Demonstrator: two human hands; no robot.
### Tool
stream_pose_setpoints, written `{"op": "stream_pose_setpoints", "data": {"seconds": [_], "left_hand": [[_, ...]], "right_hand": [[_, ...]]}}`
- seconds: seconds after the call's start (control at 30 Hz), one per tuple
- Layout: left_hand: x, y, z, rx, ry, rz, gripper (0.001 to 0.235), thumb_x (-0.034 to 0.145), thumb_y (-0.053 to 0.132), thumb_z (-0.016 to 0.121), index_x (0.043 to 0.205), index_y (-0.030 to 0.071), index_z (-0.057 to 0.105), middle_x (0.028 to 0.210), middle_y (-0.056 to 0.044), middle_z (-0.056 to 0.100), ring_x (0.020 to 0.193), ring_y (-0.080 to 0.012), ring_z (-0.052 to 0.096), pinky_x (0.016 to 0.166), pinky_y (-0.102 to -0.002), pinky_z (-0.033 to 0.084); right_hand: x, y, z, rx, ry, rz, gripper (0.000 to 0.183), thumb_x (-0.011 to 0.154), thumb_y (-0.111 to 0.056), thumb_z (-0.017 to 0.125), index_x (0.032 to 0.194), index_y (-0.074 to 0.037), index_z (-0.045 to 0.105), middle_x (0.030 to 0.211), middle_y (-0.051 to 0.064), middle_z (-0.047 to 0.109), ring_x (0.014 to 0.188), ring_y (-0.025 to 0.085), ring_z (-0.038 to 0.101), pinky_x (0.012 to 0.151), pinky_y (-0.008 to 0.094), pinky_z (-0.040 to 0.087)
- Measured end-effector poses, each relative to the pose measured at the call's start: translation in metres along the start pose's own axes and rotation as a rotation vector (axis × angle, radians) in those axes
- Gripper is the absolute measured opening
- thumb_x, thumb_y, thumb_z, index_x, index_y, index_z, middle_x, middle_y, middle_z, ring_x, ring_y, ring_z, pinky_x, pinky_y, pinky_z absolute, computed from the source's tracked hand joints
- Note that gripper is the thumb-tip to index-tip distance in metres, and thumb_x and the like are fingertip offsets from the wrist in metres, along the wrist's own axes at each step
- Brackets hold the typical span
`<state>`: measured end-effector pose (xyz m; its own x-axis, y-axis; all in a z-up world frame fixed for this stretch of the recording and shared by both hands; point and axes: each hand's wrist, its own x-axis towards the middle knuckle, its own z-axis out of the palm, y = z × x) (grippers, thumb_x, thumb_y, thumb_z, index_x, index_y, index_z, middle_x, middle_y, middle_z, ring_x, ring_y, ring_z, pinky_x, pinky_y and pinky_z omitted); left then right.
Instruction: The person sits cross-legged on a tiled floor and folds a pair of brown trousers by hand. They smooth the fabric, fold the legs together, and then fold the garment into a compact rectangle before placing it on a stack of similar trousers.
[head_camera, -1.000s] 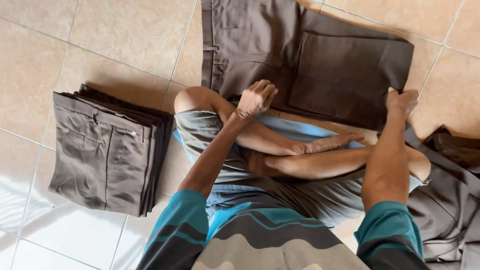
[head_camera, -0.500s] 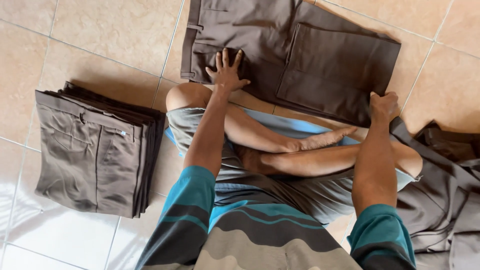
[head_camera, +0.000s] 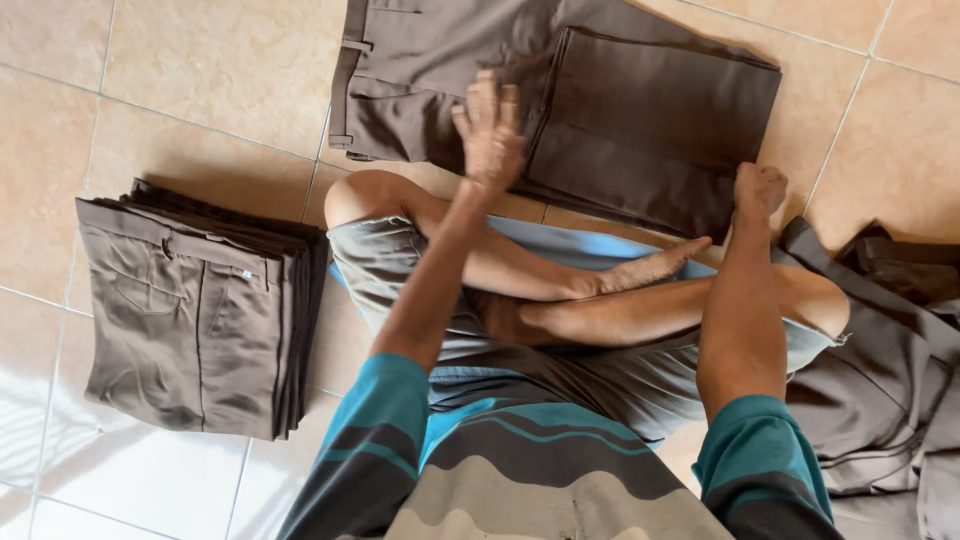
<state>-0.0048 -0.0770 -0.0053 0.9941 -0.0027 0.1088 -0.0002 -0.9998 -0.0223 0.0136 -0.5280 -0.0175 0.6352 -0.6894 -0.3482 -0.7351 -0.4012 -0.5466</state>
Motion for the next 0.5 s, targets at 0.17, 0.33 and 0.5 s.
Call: {"op": "stream_pose_setpoints", "data": {"seconds": [0.17, 0.33, 0.5], "left_hand": [[-0.054, 0.051, 0.006, -0.279, -0.166, 0.120, 0.105, 0.089, 0.060, 0.074, 0.168, 0.024, 0.015, 0.173, -0.016, 0.008, 0.157, -0.0446, 0.017, 0.114, -0.078, 0.022], [-0.048, 0.037, 0.023, -0.334, -0.410, 0.125, 0.103, 0.088, 0.070, 0.071, 0.167, 0.025, 0.023, 0.173, -0.018, 0.011, 0.159, -0.0436, 0.015, 0.119, -0.077, 0.017], [-0.031, 0.045, 0.035, -0.486, -0.342, 0.044, 0.074, 0.099, 0.038, 0.068, 0.161, 0.015, 0.035, 0.171, -0.013, 0.017, 0.156, -0.0383, 0.028, 0.122, -0.071, 0.019]], "right_hand": [[0.062, 0.043, 0.019, -0.247, -0.062, -0.167, 0.046, 0.084, -0.035, 0.066, 0.109, 0.003, 0.074, 0.108, 0.021, 0.074, 0.105, 0.041, 0.068, 0.089, 0.048, 0.052], [0.010, 0.020, -0.011, -0.217, -0.113, -0.135, 0.059, 0.086, -0.054, 0.075, 0.121, -0.007, 0.073, 0.114, 0.016, 0.072, 0.113, 0.038, 0.067, 0.086, 0.049, 0.058], [0.053, 0.038, 0.013, -0.091, -0.150, -0.088, 0.058, 0.090, -0.051, 0.080, 0.128, -0.010, 0.068, 0.120, 0.015, 0.069, 0.113, 0.033, 0.067, 0.082, 0.047, 0.060]]}}
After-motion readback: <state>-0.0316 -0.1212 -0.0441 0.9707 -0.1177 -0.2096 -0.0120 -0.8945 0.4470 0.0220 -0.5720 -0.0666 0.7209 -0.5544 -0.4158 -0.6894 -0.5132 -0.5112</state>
